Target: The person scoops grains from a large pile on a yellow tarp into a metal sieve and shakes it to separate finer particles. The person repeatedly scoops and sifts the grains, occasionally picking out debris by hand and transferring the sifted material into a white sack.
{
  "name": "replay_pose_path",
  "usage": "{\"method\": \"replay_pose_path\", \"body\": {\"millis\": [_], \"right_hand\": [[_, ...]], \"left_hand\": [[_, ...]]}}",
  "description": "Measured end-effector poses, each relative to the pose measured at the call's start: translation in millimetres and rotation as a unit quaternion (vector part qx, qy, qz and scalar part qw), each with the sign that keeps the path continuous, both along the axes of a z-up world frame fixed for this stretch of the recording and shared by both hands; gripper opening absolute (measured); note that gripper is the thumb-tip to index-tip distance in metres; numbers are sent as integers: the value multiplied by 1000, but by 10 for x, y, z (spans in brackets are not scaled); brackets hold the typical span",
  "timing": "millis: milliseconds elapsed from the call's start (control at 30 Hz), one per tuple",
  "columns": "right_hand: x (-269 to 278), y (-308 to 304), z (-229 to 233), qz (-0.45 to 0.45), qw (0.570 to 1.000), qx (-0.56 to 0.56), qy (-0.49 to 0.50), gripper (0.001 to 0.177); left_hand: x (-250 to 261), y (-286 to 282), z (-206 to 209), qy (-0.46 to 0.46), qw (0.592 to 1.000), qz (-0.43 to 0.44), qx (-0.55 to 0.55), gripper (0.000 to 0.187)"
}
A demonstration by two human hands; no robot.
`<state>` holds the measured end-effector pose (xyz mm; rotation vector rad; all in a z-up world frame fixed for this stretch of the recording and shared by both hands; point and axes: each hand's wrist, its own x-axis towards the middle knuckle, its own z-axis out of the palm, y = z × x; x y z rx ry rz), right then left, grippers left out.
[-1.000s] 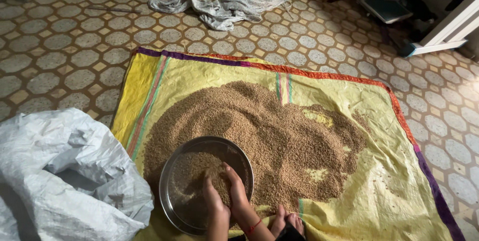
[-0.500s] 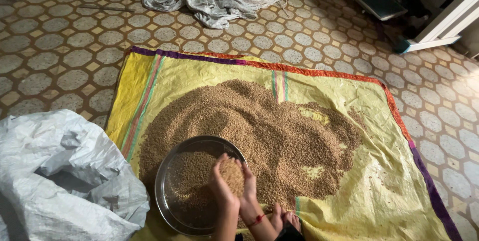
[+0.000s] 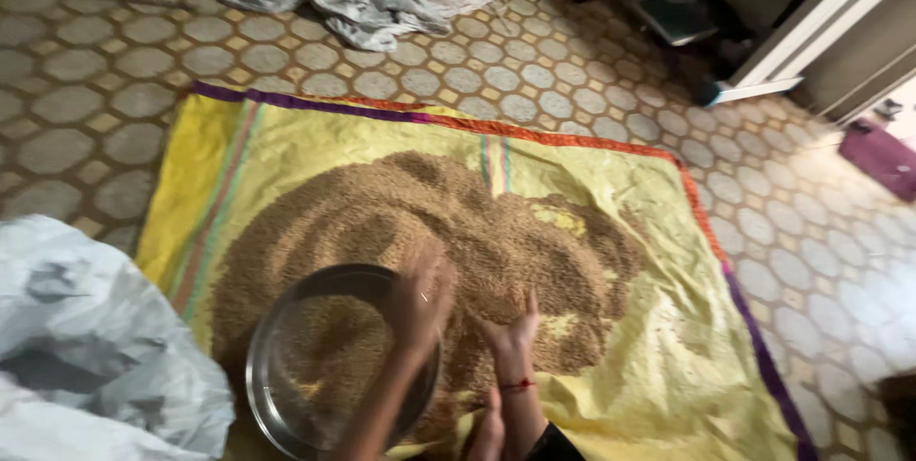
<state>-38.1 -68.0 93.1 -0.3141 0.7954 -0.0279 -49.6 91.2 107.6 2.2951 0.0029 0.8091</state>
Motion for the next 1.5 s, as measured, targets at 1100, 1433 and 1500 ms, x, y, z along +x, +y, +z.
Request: {"method": "replay_pose_path", "body": {"millis": [1100, 1433, 1500], "right_hand": [[476, 846, -387, 150, 285, -894, -310, 25], [355, 1404, -407, 674, 601, -292, -316, 28], [415, 1456, -341, 508, 778, -300, -217, 37]], "left_hand": [[-591, 1729, -1079, 363, 930, 38, 42, 69], [-381, 1659, -1572, 267, 958, 34, -102, 75], [-409, 1721, -1543, 298, 948, 21, -111, 78]]}}
